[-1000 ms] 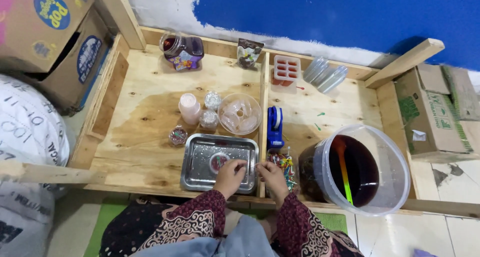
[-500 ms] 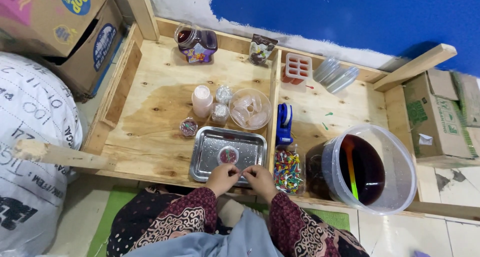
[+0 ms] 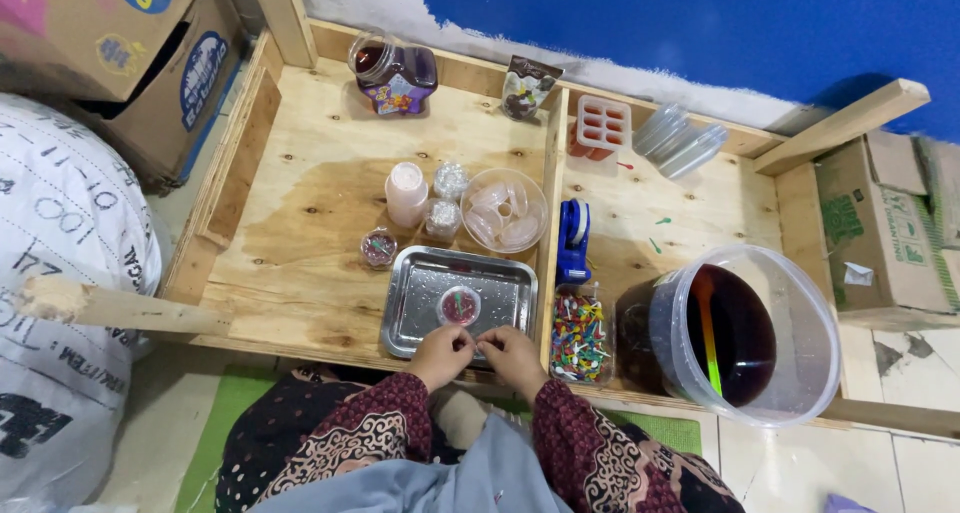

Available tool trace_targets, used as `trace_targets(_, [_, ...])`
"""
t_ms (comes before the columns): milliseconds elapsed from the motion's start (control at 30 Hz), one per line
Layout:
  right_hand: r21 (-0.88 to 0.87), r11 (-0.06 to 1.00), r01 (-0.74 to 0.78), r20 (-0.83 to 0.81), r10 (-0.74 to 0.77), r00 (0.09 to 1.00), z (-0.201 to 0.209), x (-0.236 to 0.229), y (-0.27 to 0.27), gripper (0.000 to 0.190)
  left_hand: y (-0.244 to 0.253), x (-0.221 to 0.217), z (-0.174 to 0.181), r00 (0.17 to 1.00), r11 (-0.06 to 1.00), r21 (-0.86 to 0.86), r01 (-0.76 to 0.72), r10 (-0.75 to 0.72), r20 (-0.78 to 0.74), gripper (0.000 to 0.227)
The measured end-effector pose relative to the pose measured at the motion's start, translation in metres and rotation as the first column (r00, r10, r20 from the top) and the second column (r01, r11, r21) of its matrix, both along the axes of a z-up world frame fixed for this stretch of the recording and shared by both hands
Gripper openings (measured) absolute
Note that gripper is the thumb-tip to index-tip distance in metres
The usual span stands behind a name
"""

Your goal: The person places a small plastic cup on a metal tray, adds colorful sprinkles, and then pours a dark liquid from a large container into the cup using a green ladle. The person repeats this process with another cup, adding sprinkles and liquid before placing the finished items on the tray.

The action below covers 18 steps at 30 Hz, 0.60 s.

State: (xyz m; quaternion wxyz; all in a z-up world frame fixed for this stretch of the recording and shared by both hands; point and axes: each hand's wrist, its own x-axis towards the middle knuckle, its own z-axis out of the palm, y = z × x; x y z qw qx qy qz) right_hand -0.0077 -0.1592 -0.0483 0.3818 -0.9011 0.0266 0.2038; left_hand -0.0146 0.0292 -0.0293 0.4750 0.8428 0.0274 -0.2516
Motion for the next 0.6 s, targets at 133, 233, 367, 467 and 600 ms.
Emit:
trace_targets(133, [0.183, 0.964, 0.194, -0.135, -0.170, 0.976, -0.008, 0.004, -0.001, 0.022, 0.002, 0.005, -0.022, 0.996, 0.996, -0.042, -0.074, 0.072, -0.053, 0.019])
trace_targets(233, [0.286, 0.901, 0.327, -0.265, -0.254, 0.930, 0.012, 0.002, 0.002, 0.027, 0.002, 0.003, -0.036, 0.986, 0.982, -0.091, -0.165, 0.163, -0.036, 0.017])
trace_targets(367, [0.394, 0.785, 0.479, -0.428, -0.305, 0.851, 0.038, 0.000, 0.013, 0.033, 0.001, 0.003, -0.036, 0.969, 0.963, -0.112, -0.245, 0.239, -0.064, 0.017])
trace_targets(467, [0.397, 0.784, 0.477, -0.437, -0.296, 0.850, 0.037, 0.001, 0.020, 0.033, 0.001, 0.004, -0.038, 0.958, 0.951, -0.123, -0.283, 0.272, -0.093, 0.019])
trace_targets(600, [0.369, 0.791, 0.489, -0.403, -0.338, 0.851, 0.013, 0.004, 0.026, 0.022, 0.003, 0.006, -0.041, 0.951, 0.944, -0.131, -0.303, 0.289, -0.114, 0.021])
